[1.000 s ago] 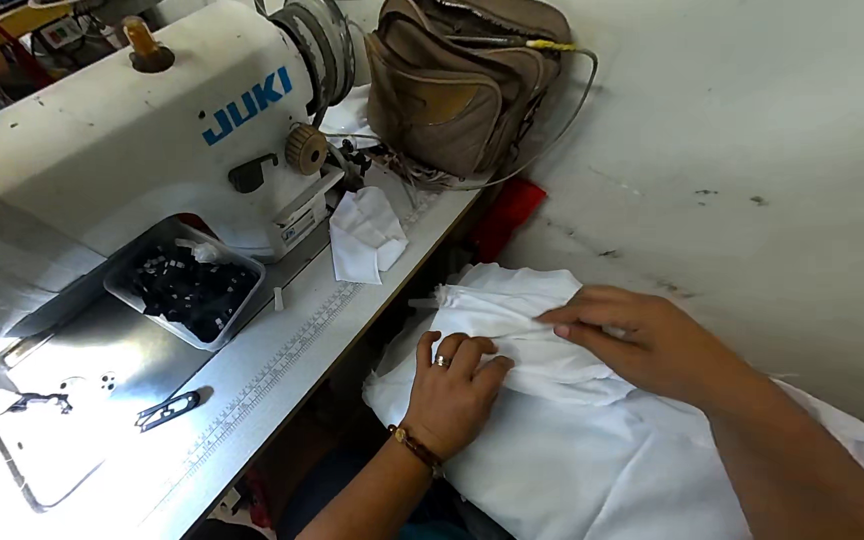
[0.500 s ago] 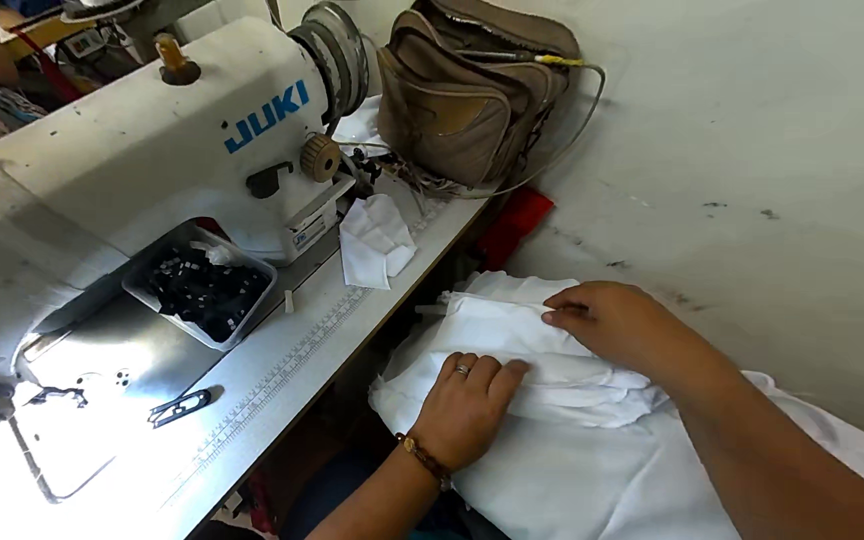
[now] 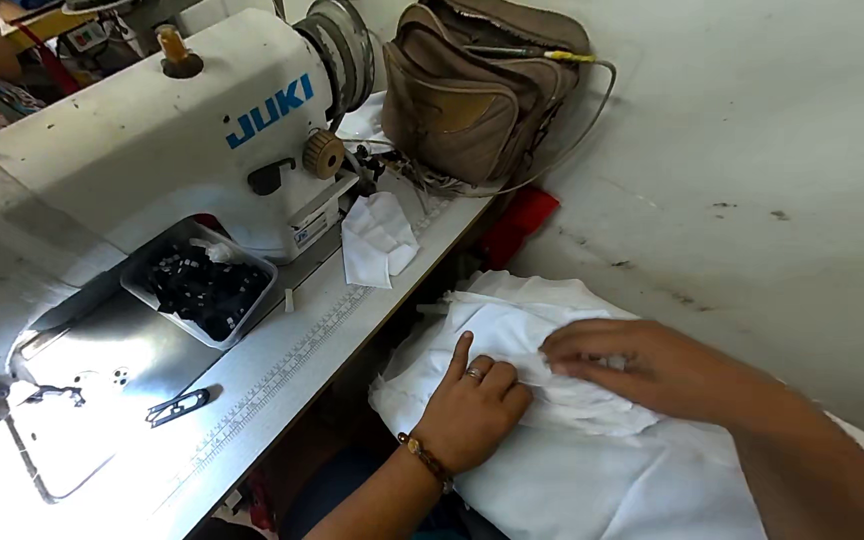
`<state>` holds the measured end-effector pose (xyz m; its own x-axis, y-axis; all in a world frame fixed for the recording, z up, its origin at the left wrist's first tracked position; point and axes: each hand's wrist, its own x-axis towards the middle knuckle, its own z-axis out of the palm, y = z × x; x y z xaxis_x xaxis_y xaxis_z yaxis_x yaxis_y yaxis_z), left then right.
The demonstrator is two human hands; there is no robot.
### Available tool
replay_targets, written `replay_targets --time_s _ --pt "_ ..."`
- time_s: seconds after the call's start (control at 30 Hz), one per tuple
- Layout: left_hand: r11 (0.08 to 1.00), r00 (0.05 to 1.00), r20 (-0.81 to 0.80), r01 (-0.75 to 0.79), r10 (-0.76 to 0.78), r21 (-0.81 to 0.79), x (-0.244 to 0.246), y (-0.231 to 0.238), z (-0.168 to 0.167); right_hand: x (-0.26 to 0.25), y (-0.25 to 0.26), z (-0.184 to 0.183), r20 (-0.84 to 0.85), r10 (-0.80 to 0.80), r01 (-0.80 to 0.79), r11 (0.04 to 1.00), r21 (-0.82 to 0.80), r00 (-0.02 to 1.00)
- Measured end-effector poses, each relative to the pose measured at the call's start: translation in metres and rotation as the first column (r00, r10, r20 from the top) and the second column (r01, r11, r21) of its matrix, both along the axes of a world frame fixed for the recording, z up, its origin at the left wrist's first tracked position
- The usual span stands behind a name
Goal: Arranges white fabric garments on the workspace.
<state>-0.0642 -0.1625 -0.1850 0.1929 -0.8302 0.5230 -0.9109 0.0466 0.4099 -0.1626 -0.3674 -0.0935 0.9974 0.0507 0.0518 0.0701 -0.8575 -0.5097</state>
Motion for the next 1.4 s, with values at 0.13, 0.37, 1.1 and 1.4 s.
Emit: replay_targets --time_s 0.13,0.37,1.1,1.4 --pt "1.0 0.998 -0.067 -0.022 0.022 -0.006 0.0 0.004 0.003 0.032 0.001 -0.003 -0.129 -0.413 0.401 0.909 -0.112 0.901" --pt "0.996 0.982 -0.178 -0.045 0.058 0.075 -0.001 0.005 0.002 0.039 0.001 -0.015 -0.216 -0.442 0.407 0.894 -0.187 0.871" --pt "0.998 0.99 -0.134 -0.037 0.044 0.054 0.0 0.008 0.006 0.045 0.012 -0.008 -0.286 -0.547 0.472 0.832 -0.292 0.787" --pt "0.993 0.976 -0.193 -0.08 0.096 0.085 -0.002 0.005 0.005 0.04 0.008 -0.021 -0.242 -0.484 0.451 0.874 -0.18 0.841"
